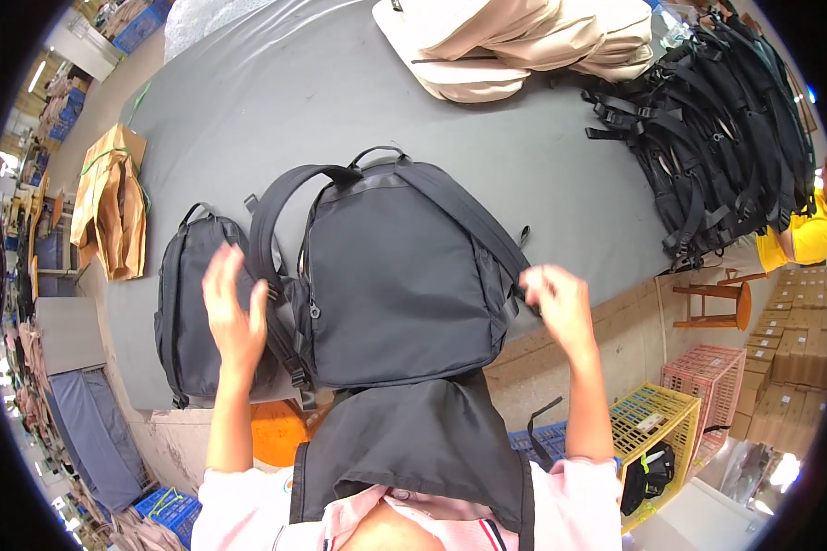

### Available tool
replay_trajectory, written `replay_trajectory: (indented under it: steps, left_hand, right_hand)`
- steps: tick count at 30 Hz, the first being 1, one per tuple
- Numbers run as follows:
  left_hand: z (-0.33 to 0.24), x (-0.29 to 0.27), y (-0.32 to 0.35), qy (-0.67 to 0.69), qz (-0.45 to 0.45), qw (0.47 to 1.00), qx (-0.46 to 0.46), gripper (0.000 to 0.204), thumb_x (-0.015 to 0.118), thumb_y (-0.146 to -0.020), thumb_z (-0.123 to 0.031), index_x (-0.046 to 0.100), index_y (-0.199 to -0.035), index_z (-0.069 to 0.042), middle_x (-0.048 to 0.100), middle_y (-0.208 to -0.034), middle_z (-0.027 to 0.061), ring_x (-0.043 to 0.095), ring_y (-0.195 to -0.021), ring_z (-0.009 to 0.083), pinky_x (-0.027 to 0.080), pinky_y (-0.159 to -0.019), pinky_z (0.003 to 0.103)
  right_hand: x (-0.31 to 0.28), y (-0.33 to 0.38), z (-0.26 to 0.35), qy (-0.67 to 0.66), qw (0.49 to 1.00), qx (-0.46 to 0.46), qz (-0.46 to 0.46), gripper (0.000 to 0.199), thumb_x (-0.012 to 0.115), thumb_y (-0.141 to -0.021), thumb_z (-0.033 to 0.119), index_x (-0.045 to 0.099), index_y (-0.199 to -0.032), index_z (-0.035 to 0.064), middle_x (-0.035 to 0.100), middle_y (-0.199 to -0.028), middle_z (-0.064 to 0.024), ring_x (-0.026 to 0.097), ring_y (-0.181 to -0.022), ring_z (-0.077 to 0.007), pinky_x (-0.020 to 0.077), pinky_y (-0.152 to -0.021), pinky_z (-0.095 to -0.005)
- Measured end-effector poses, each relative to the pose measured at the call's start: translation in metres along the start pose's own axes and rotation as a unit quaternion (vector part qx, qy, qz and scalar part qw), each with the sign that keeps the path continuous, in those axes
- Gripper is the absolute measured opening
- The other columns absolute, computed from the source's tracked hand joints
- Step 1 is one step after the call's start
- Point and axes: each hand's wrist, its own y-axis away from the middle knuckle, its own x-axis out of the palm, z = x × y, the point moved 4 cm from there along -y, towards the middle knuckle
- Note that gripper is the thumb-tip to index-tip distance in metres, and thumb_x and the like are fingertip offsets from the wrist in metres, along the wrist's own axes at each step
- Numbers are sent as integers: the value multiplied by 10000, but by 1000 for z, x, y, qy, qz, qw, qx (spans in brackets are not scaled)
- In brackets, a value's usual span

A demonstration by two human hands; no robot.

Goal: Trimming loose threads from backpacks using a small hand tool.

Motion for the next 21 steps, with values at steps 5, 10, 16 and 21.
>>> replay_trajectory:
  steps: [5,10,16,21]
  left_hand:
    - [63,79,-46,221,173,923,-265,696,632,-876,-235,271,-1447,-70,621,-969,172,600,-895,282,449,-838,346]
    - [2,17,-58,354,366,830,-228,598,590,-902,-134,312,-1426,-54,613,-944,96,608,-739,143,488,-738,286]
    - [-20,68,-10,564,522,534,-352,461,564,-925,-108,429,-1366,-120,538,-1170,96,636,-814,141,520,-677,254]
    - [-6,122,37,410,609,594,-329,478,539,-941,-126,396,-1386,-224,618,-1050,104,647,-805,153,540,-624,294]
  right_hand:
    - [22,-99,-20,158,977,-127,-71,302,623,-871,305,656,-965,20,591,-716,-89,574,-704,-192,464,-675,-319]
    - [16,-104,-3,145,969,45,196,377,663,-830,355,617,-955,3,577,-707,-68,512,-692,-140,452,-675,-312]
    - [53,-91,81,-12,975,-39,217,301,687,-827,250,564,-959,8,468,-718,-2,428,-688,-57,416,-624,-249]
    - [112,-69,-14,142,946,19,292,426,600,-883,393,543,-1009,-10,628,-829,-272,615,-840,-443,477,-691,-507]
